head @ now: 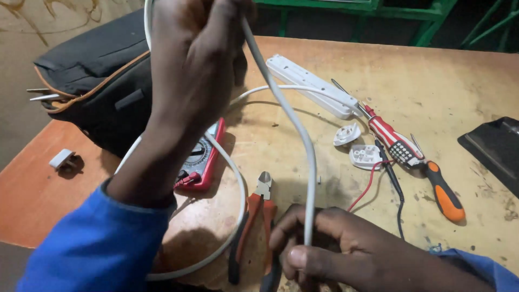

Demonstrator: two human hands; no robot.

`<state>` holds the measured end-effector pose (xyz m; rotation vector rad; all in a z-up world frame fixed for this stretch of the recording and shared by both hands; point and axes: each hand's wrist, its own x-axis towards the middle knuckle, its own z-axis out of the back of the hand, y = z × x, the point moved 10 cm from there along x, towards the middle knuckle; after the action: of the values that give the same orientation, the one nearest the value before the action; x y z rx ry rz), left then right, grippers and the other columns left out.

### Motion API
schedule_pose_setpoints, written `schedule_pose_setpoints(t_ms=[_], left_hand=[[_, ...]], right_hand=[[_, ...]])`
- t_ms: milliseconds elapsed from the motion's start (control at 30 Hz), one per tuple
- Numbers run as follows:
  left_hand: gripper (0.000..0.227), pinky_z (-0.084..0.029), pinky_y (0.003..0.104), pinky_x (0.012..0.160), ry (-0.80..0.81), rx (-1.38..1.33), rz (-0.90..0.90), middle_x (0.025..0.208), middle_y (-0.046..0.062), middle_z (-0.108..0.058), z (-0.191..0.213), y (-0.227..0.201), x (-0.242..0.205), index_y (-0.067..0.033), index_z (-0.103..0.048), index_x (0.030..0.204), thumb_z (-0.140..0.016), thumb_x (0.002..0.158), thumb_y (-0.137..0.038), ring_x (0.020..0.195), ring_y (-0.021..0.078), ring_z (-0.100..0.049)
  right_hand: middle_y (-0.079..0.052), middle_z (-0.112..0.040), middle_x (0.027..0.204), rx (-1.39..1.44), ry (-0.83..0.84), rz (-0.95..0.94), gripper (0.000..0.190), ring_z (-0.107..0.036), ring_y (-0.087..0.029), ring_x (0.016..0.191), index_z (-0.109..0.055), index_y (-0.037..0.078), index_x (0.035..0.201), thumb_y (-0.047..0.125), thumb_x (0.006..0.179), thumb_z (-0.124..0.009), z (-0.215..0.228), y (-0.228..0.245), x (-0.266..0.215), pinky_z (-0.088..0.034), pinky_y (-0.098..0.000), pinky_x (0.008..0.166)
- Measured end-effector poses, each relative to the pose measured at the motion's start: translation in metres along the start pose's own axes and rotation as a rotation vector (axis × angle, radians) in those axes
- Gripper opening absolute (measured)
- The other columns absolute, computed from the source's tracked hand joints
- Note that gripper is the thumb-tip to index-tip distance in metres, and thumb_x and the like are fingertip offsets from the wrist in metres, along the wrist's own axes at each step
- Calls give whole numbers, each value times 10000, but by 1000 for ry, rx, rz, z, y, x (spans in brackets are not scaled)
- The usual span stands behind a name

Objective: The person disassembles a white electrical plug using a screwdriver and pliers. They remove the outer casing, separate the internal components, and use pliers to adjust the metal prongs. The person then reassembles the plug casing.

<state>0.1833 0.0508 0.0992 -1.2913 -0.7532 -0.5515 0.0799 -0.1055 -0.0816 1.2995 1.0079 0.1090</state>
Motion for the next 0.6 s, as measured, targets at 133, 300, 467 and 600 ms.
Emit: schedule_pose_setpoints(t_ms=[133, 300, 467, 600], left_hand=[[421, -361, 231, 418, -75, 105, -116, 523, 29, -501, 10, 21, 14, -76, -476, 657, -483, 1070, -162, 424, 104, -513], [385, -425, 218, 421, -128, 125, -84, 508, 26, -575, 22, 44, 25, -72, -552, 610, -478, 962, -207, 425, 100, -565], [379, -490, 206, 423, -169, 109, -57, 492, 23, -649, 19, 62, 32, -67, -628, 562, -472, 855, -251, 426, 96, -616], [356, -531, 209, 397, -264, 7, 35, 494, 40, -698, 28, 76, 31, -81, -631, 583, -500, 825, -307, 445, 105, -700]], right_hand=[[91, -827, 1245, -590, 34, 213, 421, -777, -41, 1211, -832, 289, 1179, 513, 854, -687, 9, 6, 10, -549, -226, 1016], [-38, -753, 873, -455, 63, 274, 444, -716, -147, 759, -902, 131, 1067, 380, 986, -544, 1, 15, 19, -517, -253, 679], [90, -993, 1024, -557, -496, -168, 478, -854, -45, 959, -1015, 246, 1047, 430, 852, -619, 66, 24, 20, -583, -203, 901], [37, -860, 987, -857, -548, -23, 517, -790, -122, 901, -843, 264, 1031, 539, 928, -418, 88, 70, 51, -568, -309, 843]])
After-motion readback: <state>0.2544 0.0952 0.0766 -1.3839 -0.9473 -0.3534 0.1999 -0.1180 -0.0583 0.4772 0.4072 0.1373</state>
